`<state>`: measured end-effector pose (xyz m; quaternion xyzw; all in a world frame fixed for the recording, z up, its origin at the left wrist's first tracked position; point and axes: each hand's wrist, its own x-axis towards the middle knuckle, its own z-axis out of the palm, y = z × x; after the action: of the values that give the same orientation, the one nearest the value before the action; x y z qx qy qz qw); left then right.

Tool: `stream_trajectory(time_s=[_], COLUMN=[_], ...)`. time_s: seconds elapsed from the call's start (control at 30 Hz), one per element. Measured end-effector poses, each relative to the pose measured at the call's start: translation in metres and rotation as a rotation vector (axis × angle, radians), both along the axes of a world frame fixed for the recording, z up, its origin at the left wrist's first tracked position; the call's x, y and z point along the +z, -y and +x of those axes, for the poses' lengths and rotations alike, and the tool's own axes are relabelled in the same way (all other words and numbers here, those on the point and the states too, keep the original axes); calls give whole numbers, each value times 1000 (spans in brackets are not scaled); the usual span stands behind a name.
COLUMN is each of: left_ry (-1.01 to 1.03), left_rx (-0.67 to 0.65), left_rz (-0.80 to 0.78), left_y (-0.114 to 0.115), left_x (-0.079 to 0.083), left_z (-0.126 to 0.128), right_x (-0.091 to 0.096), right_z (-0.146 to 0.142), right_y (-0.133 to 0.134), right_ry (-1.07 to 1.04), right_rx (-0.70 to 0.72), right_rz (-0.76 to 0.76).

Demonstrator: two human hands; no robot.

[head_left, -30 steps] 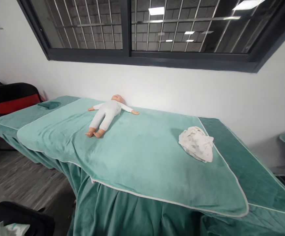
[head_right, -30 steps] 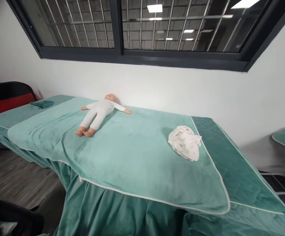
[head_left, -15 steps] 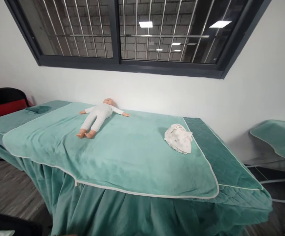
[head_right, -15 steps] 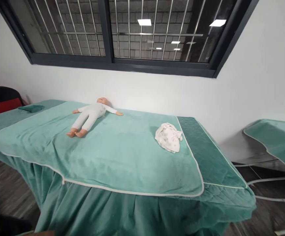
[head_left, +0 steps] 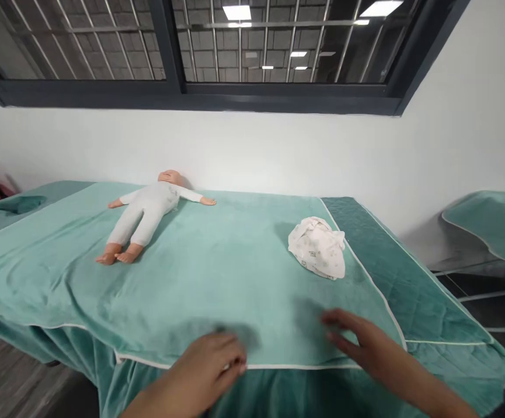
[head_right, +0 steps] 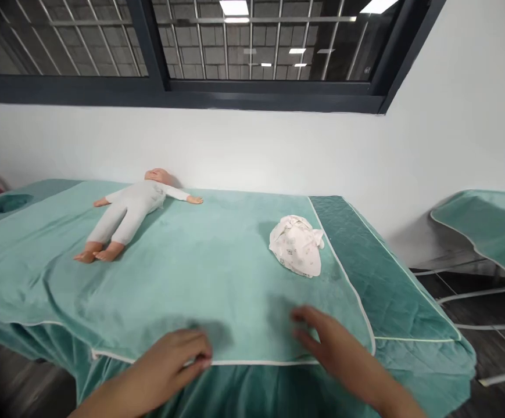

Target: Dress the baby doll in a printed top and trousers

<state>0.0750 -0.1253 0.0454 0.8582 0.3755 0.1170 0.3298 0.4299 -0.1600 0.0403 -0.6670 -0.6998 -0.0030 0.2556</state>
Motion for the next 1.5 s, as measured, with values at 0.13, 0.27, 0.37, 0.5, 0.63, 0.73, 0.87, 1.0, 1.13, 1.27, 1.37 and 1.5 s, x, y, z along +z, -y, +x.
stream_trajectory(time_s=[0.13, 0.27, 0.37, 0.5, 0.63, 0.73, 0.87, 1.0, 1.13, 1.27, 1.37, 1.5], left_ry=[294, 486, 470, 449, 597, 719, 935, 1152, 1308, 1528, 1650, 1723], left_rx=[172, 340, 272, 153, 214, 283, 455, 586, 617, 673, 661, 683], left_rz=[-17, -39, 14, 65, 25, 8, -28, -187, -349, -552, -641, -626], left_y=[-82, -153, -192, -223, -238, -244, -247, -249, -252, -253, -250, -250], left_x=[-3, -20, -27, -26, -30, -35, -34, -28, -26, -23, -17, -6], left_z=[45, 92, 132, 168, 173, 170, 166, 162, 160, 150, 132, 106], right_x=[1, -15, -25, -26, -22, -14, 8, 25, 17, 3, -3, -10], right_z=[-3, -8, -13, -15, -13, -20, -42, -65, -76, -75, -72, -68], right_y=[-88, -141, -166, -185, -202, -217, -240, -262, -273, -268, -267, -271], right_ry=[25, 41, 18, -121, -382, -517, -736, -1061, -1303, -1302, -1259, -995], right_rx=[-51, -86, -72, 21, 59, 78, 123, 261, 329, 378, 336, 112], right_rz=[115, 195, 259, 309, 322, 326, 337, 283, 149, 98, 163, 284])
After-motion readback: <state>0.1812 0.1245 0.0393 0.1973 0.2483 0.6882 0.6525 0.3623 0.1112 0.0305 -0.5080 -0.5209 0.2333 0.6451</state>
